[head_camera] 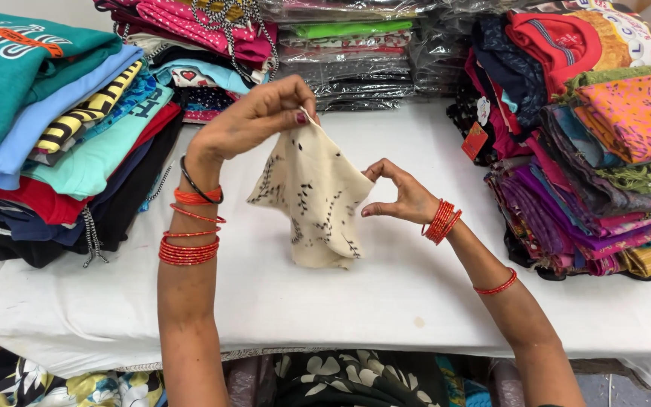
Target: The person folds several patterned scarves by hand on a white table. They smooth each scarf, fold it into a neat rectangle, and place it on a growing stack. The person handles a blue-and-yellow scarf, an orange paisley scarf, and a cream scarf with black patterns.
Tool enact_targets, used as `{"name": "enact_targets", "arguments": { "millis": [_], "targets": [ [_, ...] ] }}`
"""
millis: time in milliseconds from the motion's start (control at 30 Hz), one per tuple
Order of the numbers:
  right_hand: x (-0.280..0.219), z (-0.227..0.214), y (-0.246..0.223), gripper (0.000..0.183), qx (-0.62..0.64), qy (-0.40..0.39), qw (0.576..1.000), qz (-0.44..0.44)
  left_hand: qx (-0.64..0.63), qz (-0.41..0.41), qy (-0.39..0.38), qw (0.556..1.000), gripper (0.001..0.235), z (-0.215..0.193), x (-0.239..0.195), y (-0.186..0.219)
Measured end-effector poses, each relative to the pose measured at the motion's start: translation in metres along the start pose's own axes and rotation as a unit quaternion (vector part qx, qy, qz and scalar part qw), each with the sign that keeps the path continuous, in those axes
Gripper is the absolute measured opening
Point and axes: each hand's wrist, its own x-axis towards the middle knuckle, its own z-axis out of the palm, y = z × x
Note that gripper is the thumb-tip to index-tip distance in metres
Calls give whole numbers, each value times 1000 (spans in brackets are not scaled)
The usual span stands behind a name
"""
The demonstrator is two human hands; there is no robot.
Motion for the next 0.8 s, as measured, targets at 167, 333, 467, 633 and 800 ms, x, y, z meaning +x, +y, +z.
{"name": "enact_targets", "arguments": {
  "millis": [167,333,467,633,800],
  "targets": [
    [-6,6,11,42,34,15,999,10,11,26,47,998,12,-7,-2,-2],
    [-3,12,2,36,23,20,999,14,-6,24,43,999,13,-6,-3,2],
    [-1,22,14,42,28,51,998,19,-64,27,13,997,15,-5,-4,2],
    [9,25,-2,55,8,94,996,-8,-91,31,-8,995,17,1,-3,-4],
    [25,32,-19,63,9,80,996,-35,-131,55,-51,989,17,7,0,-4]
  ]
}}
